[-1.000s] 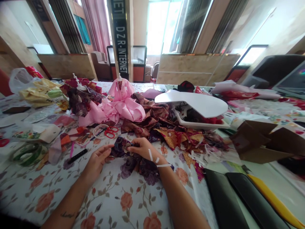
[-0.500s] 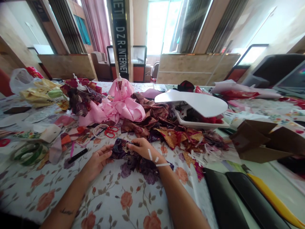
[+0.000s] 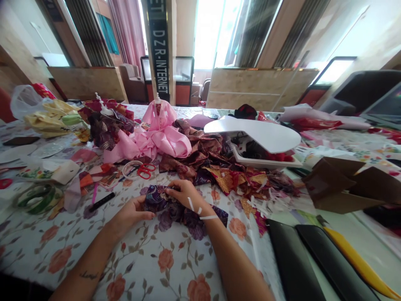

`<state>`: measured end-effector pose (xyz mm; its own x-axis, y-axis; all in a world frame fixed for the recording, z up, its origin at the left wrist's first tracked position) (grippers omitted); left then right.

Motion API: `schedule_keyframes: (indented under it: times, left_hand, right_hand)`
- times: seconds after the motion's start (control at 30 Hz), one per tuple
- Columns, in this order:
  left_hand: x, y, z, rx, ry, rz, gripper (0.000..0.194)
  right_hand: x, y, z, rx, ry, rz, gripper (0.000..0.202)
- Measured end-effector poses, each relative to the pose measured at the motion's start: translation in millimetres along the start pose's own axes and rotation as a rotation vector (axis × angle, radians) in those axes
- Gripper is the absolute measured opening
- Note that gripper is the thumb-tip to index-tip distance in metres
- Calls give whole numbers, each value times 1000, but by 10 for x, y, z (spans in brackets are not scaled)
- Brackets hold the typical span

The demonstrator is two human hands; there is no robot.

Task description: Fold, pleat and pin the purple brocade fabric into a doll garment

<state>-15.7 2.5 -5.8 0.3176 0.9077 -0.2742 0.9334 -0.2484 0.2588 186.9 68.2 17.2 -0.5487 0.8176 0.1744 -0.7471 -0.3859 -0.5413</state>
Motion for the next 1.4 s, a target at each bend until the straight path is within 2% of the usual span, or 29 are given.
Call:
schedule_keyframes:
  times: [0.13,0.2,0.37,0.57,0.7,0.87,1.0,1.1,1.17,1.27,1.4]
  left_hand:
    - [21,-32,-2,108,34,-136,21]
    - [21,-38,-3,116,32,-165,23]
    - [18,-29,16,76,11,-114,33]
    - [16,-26,17,119,17,-230,25]
    - [26,-43,44,152,20,-188,24]
    - [10,-104,29,166,34,-87,29]
    - [-12,-167,-22,206,24,-133,27]
    - [-2,-234,-34,182,35,-251,27]
    - [11,-273,-25,175,31,-309,27]
    - [28,-289,-3,189,43,-327,26]
    - [43,-270,41,206,72,-340,21]
  right_hand:
    - [-1,2,-41,-27,15,-4,29]
    - [-1,3,-59,-49,35,-12,28]
    - [6,16,-74,-77,70,-55,26]
    - [5,-68,-156,38,96,-118,30]
    - [-22,-122,-158,157,94,-127,36]
    - [-47,-85,-6,66,79,-77,29]
    - [-71,-162,57,6,82,-76,23]
    - [-209,-337,10,-34,89,-107,23]
    - [-389,-473,-82,-175,101,-134,21]
    - [-735,-620,-287,-403,174,-106,21]
    - [-1071,-646,-486,-476,252,-92,22]
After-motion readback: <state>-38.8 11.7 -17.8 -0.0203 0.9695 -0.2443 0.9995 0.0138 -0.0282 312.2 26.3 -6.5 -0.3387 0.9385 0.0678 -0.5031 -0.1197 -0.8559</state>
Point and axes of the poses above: each hand's wrist, its own x-axis towards the middle knuckle, its own y-axis out of the palm, z = x × y, the point moved 1 cm from there along x, towards the middle knuckle, and after that the axes turned 5 degrees about -y, right-handed, at the moved point
